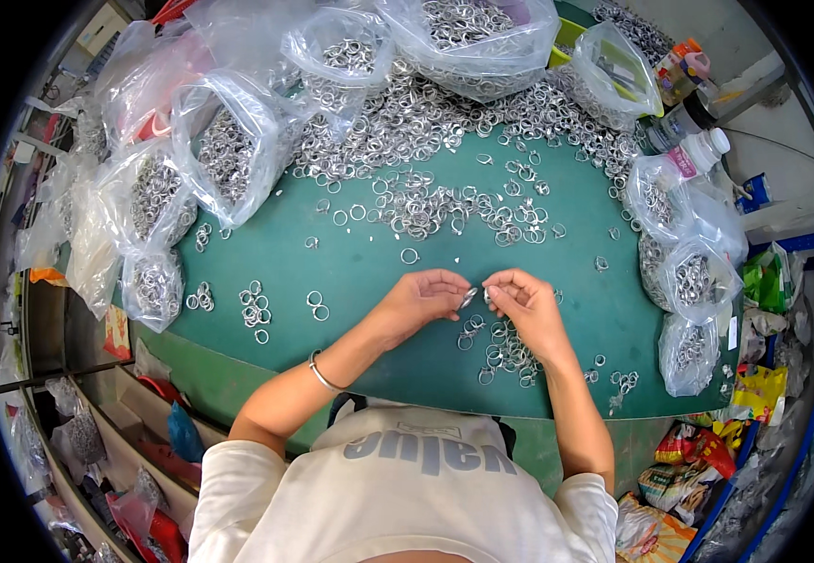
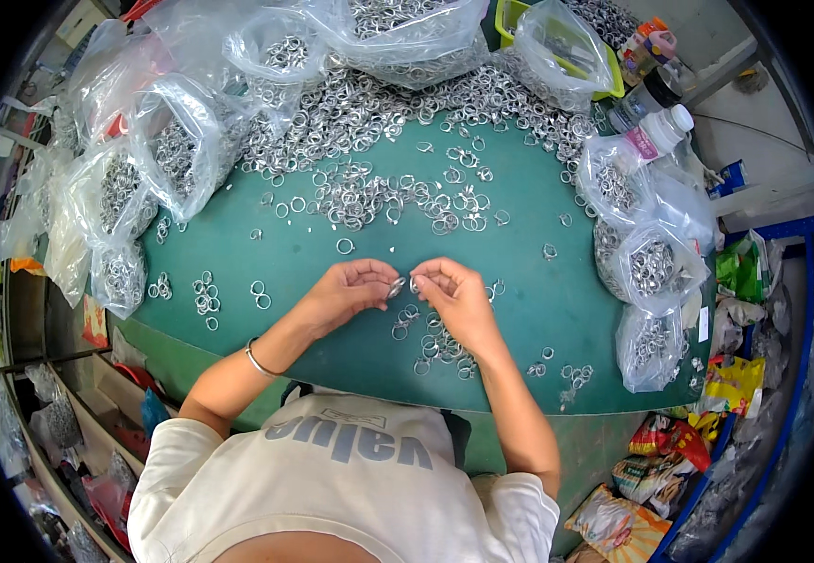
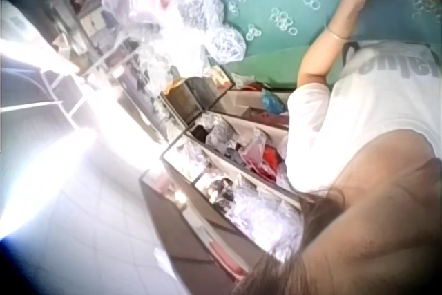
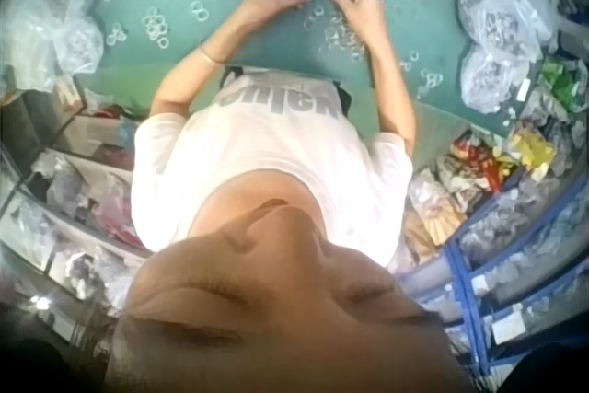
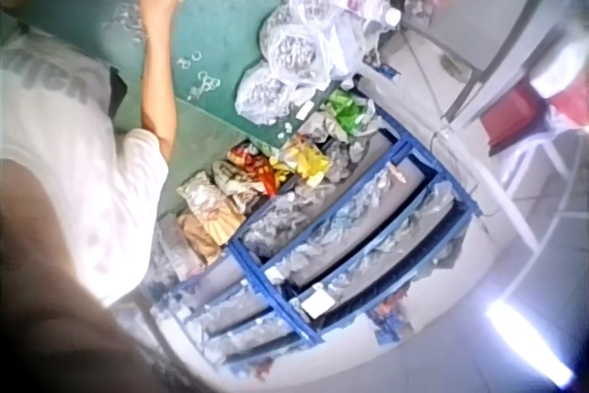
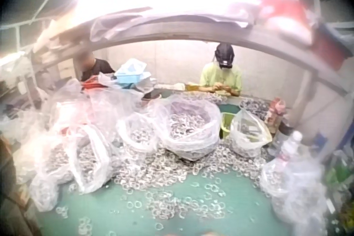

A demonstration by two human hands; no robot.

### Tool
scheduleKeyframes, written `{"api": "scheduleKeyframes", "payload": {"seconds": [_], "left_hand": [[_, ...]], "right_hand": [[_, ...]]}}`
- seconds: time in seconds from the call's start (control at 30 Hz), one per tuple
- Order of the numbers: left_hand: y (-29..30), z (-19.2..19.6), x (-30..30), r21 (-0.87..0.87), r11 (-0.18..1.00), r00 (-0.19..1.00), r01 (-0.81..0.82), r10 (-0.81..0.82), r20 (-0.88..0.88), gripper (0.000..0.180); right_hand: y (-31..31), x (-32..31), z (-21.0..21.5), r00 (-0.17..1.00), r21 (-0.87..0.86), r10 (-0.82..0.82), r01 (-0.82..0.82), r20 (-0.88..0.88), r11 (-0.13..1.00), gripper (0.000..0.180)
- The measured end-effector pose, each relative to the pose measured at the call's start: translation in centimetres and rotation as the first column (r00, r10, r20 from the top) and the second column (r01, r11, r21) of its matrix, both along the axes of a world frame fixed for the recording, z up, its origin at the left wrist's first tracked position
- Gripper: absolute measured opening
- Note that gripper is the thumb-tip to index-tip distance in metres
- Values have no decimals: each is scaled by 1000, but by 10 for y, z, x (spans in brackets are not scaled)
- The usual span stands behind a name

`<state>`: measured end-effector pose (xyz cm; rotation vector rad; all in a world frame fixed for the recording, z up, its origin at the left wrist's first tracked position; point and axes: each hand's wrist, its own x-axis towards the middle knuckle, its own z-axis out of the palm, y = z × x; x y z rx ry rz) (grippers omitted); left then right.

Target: The person sorts small metal rings on a green table by hand, moving them between piles and handling several rings at a time.

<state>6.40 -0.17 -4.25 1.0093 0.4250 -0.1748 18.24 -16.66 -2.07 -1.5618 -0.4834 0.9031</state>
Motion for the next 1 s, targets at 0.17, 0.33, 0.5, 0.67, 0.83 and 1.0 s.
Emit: {"api": "scheduleKeyframes", "payload": {"seconds": [0.17,0.33,0.5,0.67,0.83,1.0], "left_hand": [[-1,9,-6,-500,864,997,-58,75,15,29],[-11,17,-3,-401,913,996,-78,90,13,31],[-15,11,1,-467,880,996,-84,88,-14,34],[-17,-2,2,-471,879,995,-74,99,28,42],[-20,11,6,-275,960,997,-44,59,45,43],[-22,10,8,-316,947,998,-52,61,18,35]], "right_hand": [[7,-10,6,934,141,17,35,-356,989,13],[2,-14,8,993,56,60,-54,-103,997,16],[-8,-9,13,992,82,80,-73,-94,994,22],[-18,-1,20,999,49,51,-50,-15,998,23],[-37,7,11,970,-88,4,19,244,996,22],[-31,-3,15,927,-137,104,-58,361,989,22]]}}
